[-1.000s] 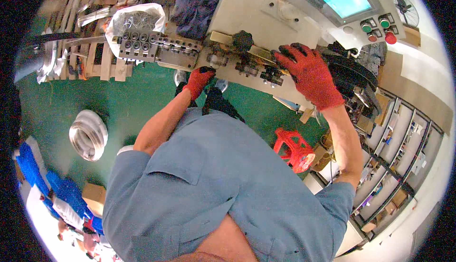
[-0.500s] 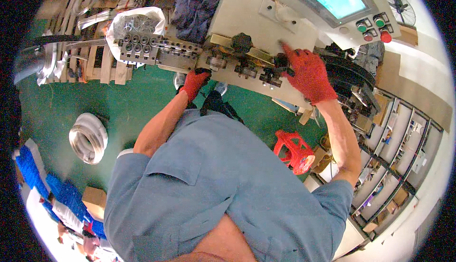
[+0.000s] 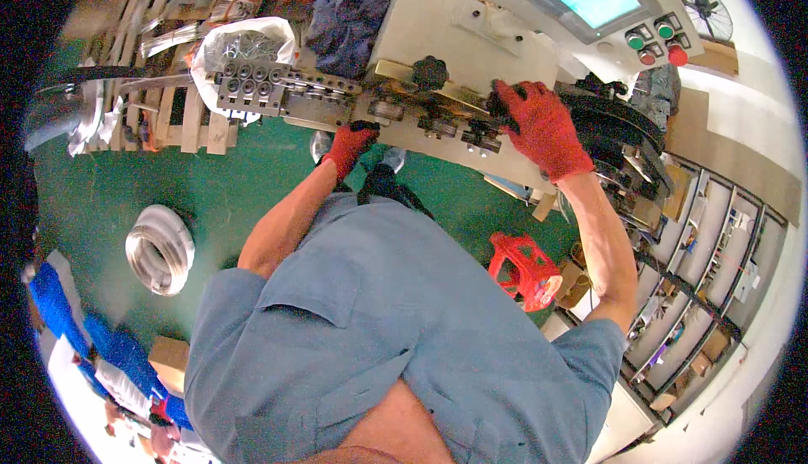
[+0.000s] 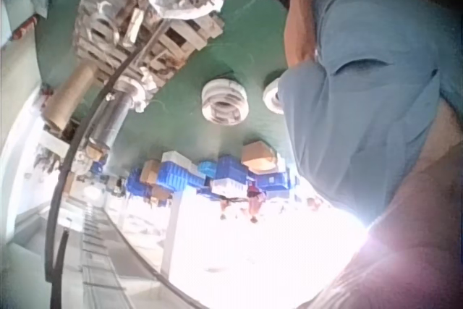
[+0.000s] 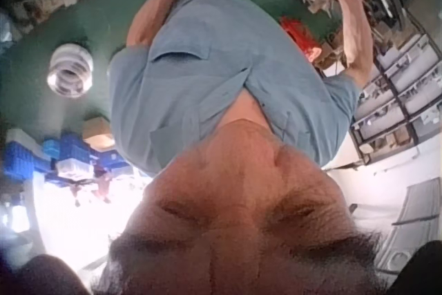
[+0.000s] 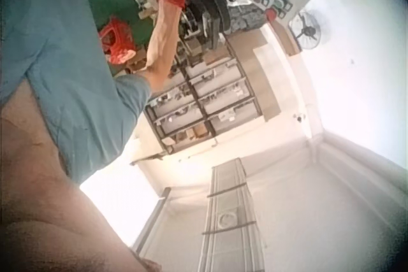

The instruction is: The person operates a wire cutting machine in a workshop. They load a metal wire into the machine, adjust the cutting mechanism, and press buttons on the control panel to start the process. After the machine cuts the wire, the person collects the resulting metal pieces and places them into a cardboard box.

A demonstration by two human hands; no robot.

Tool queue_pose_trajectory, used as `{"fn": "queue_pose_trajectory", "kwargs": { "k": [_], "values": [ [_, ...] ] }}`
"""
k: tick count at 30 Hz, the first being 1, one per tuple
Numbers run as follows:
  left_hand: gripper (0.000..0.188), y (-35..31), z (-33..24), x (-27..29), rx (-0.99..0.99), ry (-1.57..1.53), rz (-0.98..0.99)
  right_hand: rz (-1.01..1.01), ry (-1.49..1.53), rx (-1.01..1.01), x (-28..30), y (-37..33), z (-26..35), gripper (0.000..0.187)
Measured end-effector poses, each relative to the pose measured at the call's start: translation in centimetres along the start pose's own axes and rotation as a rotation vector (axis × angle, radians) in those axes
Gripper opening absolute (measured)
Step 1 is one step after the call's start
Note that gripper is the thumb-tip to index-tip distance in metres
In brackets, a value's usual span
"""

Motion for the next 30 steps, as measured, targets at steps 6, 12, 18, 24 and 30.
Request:
{"fn": "queue_pose_trajectory", "kwargs": {
  "k": [6, 12, 18, 24, 30],
  "values": [
    [0.031, -0.5, 0.8, 0.9, 0.059, -0.036, -0.039, 0.017, -0.031, -0.315, -1.2, 0.2, -1.5, 0.042],
    [0.034, -0.1, 1.6, 1.1, 0.057, -0.021, -0.038, 0.07, -0.21, -0.301, -1.3, 0.7, -1.2, 0.045],
    [0.036, 1.0, 3.7, 1.9, 0.08, 0.02, -0.107, -0.04, 0.05, -0.084, 3.0, 3.0, 3.2, 0.073],
    [0.034, 0.5, 2.0, 2.3, 0.019, 0.043, -0.105, -0.125, -0.085, 0.357, 2.9, 6.4, 8.7, 0.063],
    [0.032, -2.0, -1.1, 4.8, 0.024, 0.104, -0.136, -0.025, -0.045, -0.175, 4.5, 7.2, 4.9, 0.076]
  ]
}}
Point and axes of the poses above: each hand's wrist, its own y-axis towards the middle knuckle, its own x-axis out of the back of the hand, z = x × y, the point moved 10 cm from there along y, towards the middle knuckle
